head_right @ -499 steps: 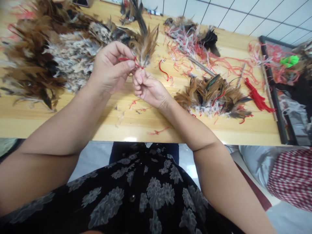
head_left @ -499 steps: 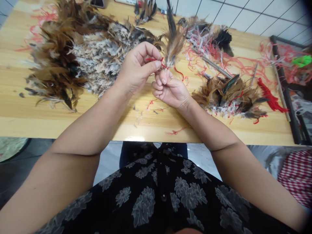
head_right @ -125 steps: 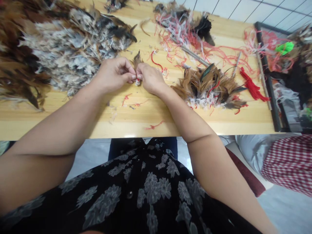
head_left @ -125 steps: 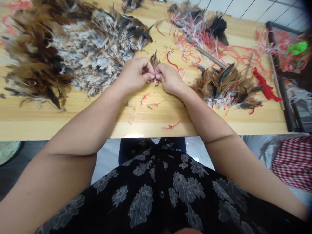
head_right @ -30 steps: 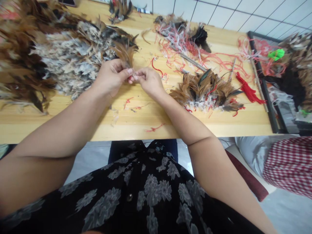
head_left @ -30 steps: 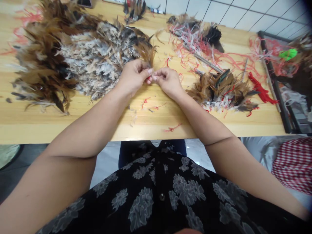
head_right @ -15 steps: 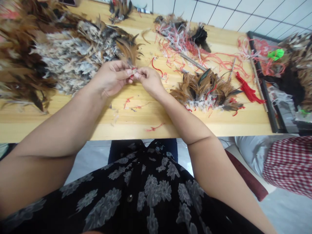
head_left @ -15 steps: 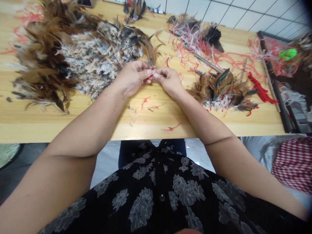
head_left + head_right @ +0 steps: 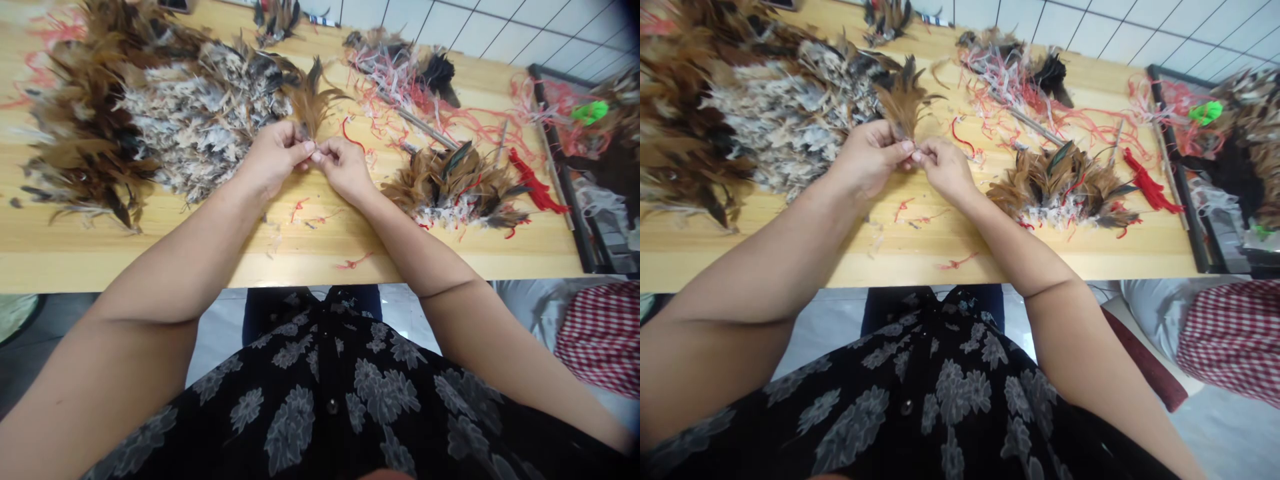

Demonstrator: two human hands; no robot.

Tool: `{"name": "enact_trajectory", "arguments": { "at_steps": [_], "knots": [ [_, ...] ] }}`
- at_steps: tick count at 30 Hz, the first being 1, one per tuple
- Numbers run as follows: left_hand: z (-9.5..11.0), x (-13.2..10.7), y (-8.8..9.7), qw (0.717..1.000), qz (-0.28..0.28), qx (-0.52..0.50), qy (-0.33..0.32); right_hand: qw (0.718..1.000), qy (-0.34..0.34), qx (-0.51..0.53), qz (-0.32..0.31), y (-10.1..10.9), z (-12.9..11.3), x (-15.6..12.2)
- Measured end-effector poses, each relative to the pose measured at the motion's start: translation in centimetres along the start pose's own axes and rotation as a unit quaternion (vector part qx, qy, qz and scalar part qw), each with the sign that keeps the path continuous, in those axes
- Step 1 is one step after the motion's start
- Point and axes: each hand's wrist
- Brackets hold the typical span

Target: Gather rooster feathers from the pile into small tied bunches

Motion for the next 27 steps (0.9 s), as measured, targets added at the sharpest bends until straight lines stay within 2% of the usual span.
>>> {"name": "enact_trajectory", "arguments": {
  "at_steps": [6,10,15,24,27],
  "knots": [
    [0.9,-0.5,-0.2,0.999,-0.016,-0.021,0.019,1.0,0.0,-0.025,0.009,0.4,-0.4,0.1],
    [0.6,-0.1,0.2,1.0,-0.002,-0.026,0.009,0.999,0.002,-0.048,0.007,0.3,-0.8,-0.1],
    [0.1,0.8,0.8,0.999,0.0,-0.039,-0.014,1.0,-0.003,-0.014,-0.008,0.0,-0.5,-0.3],
    [1.1,-0.2,-0.3,0.995,-0.01,-0.091,0.025,0.999,0.033,0.013,0.006,-0.2,0.4,0.2],
    [1.4,-0.6,-0.6,0.996,-0.012,-0.087,0.032,1.0,0.02,0.002,0.015,-0.4,0.5,0.4]
  ]
}}
Point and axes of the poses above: each hand's wrist, its own x-axis towards the middle knuckle, its own y-axis out of the back of the hand, z = x × y, and after that the axes turned 1 degree about y, right-handed
